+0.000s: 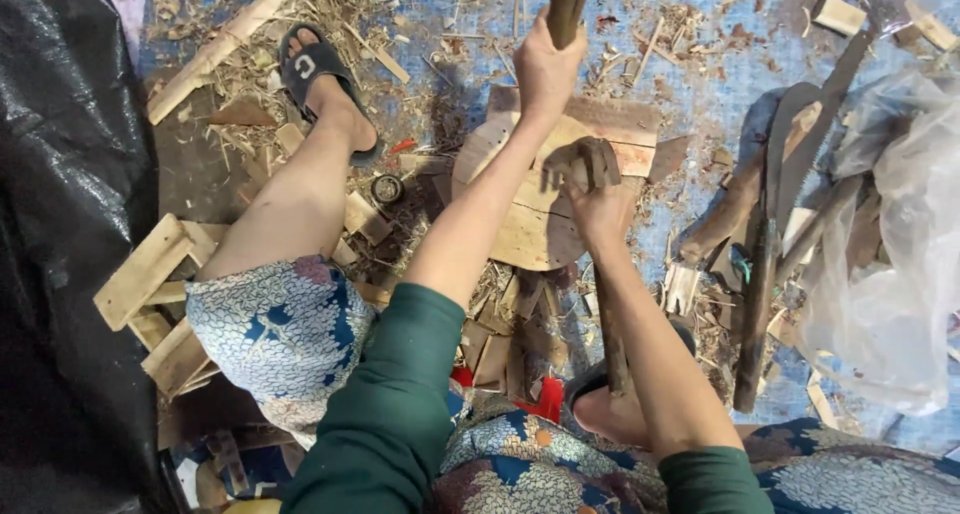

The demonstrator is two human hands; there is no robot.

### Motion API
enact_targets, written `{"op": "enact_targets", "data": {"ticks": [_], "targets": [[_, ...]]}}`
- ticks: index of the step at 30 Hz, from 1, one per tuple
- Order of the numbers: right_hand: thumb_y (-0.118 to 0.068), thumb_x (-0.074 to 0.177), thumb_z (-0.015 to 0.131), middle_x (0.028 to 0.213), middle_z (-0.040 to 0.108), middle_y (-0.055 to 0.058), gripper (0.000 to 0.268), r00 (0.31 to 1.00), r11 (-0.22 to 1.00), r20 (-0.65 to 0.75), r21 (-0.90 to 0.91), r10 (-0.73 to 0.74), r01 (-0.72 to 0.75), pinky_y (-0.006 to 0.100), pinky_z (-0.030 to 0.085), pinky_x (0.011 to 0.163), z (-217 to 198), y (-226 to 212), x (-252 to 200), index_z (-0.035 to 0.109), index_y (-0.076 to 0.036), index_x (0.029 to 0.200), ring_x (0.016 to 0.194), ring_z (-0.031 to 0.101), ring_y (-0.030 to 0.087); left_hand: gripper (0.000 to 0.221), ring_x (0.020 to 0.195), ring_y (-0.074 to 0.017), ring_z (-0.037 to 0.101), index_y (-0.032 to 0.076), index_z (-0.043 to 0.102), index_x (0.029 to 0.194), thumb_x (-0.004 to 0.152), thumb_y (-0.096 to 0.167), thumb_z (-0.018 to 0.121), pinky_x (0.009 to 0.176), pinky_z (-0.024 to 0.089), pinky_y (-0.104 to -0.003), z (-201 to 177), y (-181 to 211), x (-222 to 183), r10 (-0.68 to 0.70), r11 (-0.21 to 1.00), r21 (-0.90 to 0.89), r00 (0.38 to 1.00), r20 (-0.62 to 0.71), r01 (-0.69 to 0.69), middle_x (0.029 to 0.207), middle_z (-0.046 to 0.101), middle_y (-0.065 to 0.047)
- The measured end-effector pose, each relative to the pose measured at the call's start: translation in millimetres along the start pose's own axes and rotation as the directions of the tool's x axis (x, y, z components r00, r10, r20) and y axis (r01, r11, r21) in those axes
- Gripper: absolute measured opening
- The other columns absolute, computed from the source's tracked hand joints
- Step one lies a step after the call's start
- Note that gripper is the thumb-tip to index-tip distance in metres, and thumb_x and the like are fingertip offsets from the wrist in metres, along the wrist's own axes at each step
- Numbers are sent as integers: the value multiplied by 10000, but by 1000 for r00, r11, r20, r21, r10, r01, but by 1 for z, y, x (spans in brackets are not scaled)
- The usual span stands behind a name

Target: Using a hammer and chisel to carve and shape a circular piece of wood on the floor.

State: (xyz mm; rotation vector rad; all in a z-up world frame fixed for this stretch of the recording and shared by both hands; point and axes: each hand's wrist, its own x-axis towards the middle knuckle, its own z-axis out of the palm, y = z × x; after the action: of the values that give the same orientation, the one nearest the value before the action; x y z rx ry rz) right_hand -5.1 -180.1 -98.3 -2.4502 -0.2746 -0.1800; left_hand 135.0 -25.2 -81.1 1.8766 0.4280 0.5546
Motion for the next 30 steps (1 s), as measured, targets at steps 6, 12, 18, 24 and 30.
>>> {"op": "enact_targets", "data": {"ticks": [6,12,18,24,30], "targets": [[-255,745,930,815,757,96,623,996,999,-70,2,-51,52,394,512,469,-3,-3,2,674,-166,1305,519,636,247,264,562,-113,694,198,696,1075,818,254,713,547,572,-296,5,-2,22,-136,983,113,985,-102,147,712,741,37],[-188,735,898,591,660,111,671,998,998,31,-38,58,-57,406,486,399,-9,-9,-1,642,-147,1354,442,578,253,90,463,-93,586,72,616,956,896,132,647,392,556,-221,-13,-6,40,-382,921,3,908,-172,389,747,713,-31],[-233,815,890,616,650,89,684,983,988,101,-35,153,-150,368,494,368,-9,-14,0,569,-269,1417,454,559,218,130,541,-128,662,69,630,1001,900,125,689,505,638,-266,-59,-12,39,-566,822,-182,734,-375,540,822,718,-64],[-150,808,873,650,697,132,632,976,985,140,11,169,-172,397,517,369,-14,-19,3,588,-153,1372,455,609,251,168,419,-105,514,37,625,956,855,133,719,370,453,-268,-109,20,0,-485,841,-429,813,-323,331,606,570,-6],[-328,867,829,744,729,232,314,984,981,61,-107,167,-160,554,584,637,-27,-42,0,784,-23,930,782,734,461,140,248,-174,476,105,650,768,737,217,728,283,382,-321,-172,39,-61,-551,828,-297,787,-278,475,422,518,-56]]}}
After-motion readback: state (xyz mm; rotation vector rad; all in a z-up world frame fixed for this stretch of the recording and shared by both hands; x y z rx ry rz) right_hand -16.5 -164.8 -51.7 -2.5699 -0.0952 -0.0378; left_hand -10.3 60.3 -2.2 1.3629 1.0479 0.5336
